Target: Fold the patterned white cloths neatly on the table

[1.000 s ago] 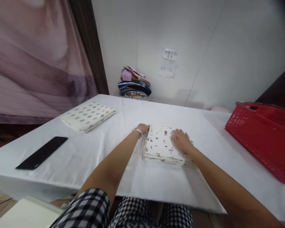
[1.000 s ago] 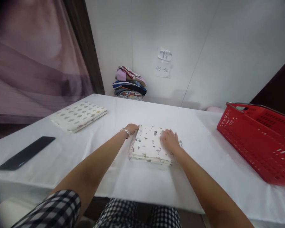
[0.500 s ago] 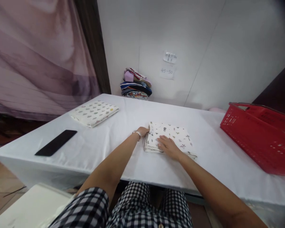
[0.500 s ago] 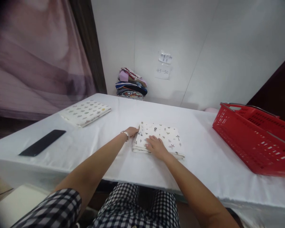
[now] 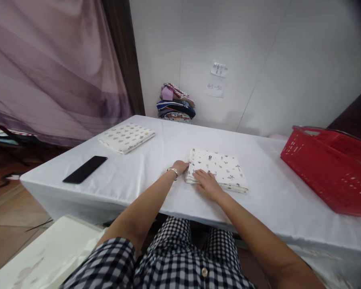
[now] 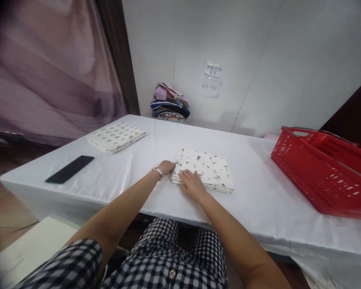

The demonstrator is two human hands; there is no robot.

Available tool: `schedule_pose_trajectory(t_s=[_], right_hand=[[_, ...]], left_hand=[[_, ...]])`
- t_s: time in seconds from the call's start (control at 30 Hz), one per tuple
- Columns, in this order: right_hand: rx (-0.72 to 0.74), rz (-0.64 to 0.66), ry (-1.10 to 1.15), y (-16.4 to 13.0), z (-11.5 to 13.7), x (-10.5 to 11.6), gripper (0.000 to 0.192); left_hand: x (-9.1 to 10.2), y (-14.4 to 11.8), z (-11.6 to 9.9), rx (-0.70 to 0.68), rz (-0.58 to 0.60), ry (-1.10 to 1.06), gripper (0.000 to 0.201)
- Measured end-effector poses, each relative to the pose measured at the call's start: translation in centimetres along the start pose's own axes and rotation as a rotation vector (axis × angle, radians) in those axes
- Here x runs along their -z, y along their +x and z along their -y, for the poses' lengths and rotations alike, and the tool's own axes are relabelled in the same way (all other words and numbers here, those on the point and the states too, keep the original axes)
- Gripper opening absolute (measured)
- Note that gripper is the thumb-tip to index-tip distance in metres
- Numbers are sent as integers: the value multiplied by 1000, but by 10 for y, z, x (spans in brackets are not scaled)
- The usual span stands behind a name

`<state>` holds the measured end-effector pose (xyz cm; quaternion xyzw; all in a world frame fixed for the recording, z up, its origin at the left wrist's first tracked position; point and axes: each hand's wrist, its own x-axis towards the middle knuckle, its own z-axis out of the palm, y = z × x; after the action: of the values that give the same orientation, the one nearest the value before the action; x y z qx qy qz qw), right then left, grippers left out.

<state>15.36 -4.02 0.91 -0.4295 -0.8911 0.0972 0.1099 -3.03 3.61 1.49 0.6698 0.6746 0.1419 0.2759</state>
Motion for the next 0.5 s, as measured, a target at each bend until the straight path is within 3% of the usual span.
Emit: schedule_pose_trajectory(t_s=[0.23, 0.4, 0.5], right_hand=[[55, -76, -57, -1, 7, -10, 52], [70, -72, -82, -8, 6, -7, 51], [41, -56, -80, -27, -9, 1, 48]], left_hand=[[-8, -21, -3, 112, -19, -140, 56], [-19, -30, -8, 72, -110, -85, 35], [-23, -36, -9, 82, -145, -45, 32]])
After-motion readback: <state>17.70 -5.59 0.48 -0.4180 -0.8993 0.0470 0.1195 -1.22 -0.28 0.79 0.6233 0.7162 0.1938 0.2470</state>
